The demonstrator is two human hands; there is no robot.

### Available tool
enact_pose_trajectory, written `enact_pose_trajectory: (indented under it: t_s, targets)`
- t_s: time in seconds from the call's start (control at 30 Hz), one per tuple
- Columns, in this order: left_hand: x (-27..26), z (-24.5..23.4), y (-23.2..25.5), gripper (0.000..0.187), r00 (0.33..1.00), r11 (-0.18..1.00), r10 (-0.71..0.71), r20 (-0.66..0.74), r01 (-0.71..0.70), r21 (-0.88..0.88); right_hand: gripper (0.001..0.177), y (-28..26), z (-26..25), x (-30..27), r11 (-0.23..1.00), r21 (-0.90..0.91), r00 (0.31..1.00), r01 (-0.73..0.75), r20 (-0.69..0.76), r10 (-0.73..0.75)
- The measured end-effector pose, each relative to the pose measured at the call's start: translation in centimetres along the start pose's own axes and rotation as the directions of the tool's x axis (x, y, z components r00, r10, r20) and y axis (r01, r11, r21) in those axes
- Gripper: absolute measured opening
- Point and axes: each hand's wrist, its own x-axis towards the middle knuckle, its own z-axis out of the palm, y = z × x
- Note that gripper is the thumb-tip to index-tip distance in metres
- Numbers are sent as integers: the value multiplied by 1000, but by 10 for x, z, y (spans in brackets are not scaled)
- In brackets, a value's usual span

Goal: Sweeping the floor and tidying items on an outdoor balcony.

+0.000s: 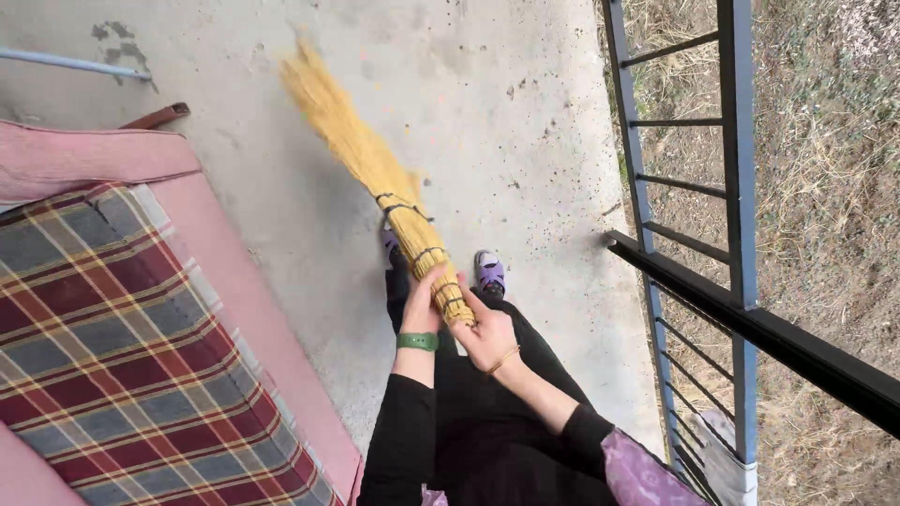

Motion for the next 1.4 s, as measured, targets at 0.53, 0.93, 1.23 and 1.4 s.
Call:
enact_pose_trajectory:
  t_s: [0.53, 0.93, 1.23, 1.4]
  targets:
    - [94, -158, 206, 82, 693, 998, 46, -720, -63, 3, 78, -117, 215, 135, 654, 142, 469, -743, 808, 356]
    - [376, 158, 166, 117, 845, 986, -146, -515, 168, -3, 69, -52, 30, 425, 603, 502, 783, -620, 437, 442]
    - [490, 405, 130, 91, 990, 978, -125, 64, 112, 178, 69, -79, -130, 526, 836, 546, 957, -49, -213, 196]
    - [475, 402, 167, 74, 910, 954, -299, 286, 274, 125, 78, -128, -115, 510, 946, 257, 934, 196, -343, -100]
